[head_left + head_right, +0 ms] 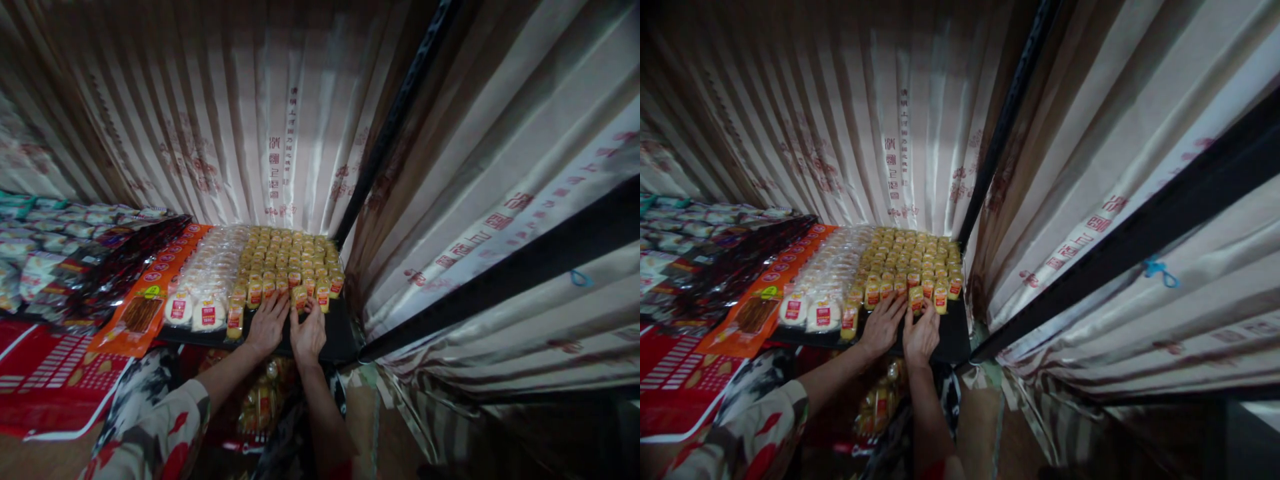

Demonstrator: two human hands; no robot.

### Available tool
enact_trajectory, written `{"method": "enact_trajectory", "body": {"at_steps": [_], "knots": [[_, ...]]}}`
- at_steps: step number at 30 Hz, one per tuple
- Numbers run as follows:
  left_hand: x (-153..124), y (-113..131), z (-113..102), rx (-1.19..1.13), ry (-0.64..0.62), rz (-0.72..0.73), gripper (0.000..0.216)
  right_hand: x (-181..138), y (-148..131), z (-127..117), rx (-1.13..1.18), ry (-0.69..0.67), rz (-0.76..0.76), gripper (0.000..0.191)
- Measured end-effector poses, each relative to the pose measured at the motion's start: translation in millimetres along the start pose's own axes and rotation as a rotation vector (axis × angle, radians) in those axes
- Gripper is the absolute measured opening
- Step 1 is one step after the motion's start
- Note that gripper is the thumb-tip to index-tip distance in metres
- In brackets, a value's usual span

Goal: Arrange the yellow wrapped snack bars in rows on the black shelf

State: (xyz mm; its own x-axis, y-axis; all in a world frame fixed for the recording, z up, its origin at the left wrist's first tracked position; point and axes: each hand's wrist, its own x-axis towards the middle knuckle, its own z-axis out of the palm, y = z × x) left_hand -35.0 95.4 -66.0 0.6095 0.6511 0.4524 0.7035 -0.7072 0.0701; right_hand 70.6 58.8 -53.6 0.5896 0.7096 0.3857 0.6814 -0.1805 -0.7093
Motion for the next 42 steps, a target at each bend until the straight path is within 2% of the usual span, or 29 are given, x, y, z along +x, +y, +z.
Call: {"method": "enact_trajectory", "body": {"at_steps": [5, 11, 17, 29, 33, 37, 42], "knots": [[0, 1, -1, -0.028, 0.039, -0.026, 0.041, 4, -1, 10, -0.064, 0.023, -0.007, 0.033], [0, 1, -2, -0.058, 0.051, -0.044, 0.04, 7, 0, 17, -0.03, 0.023, -0.109, 0.021], [1, 1, -5, -0.07, 0.014, -0.044, 0.041, 9, 5, 24, 0.045, -0.022, -0.065, 0.016], [0, 2, -2, -0.044, 0.01, -0.041, 0.039, 5, 5, 21, 0.033, -0.03, -0.125, 0.029], [-1, 1, -1, -0.027, 0.015, 0.0, 0.04, 5, 4, 22, 0.096, -0.054, -0.11, 0.032], [-2, 0, 1, -0.021, -0.034, 0.049, 0.041, 6, 4, 22, 0.121, -0.065, -0.102, 0.033], [-1, 0, 0, -0.005, -0.068, 0.049, 0.039, 5, 3, 22, 0.112, 0.029, -0.08, 0.036]]}}
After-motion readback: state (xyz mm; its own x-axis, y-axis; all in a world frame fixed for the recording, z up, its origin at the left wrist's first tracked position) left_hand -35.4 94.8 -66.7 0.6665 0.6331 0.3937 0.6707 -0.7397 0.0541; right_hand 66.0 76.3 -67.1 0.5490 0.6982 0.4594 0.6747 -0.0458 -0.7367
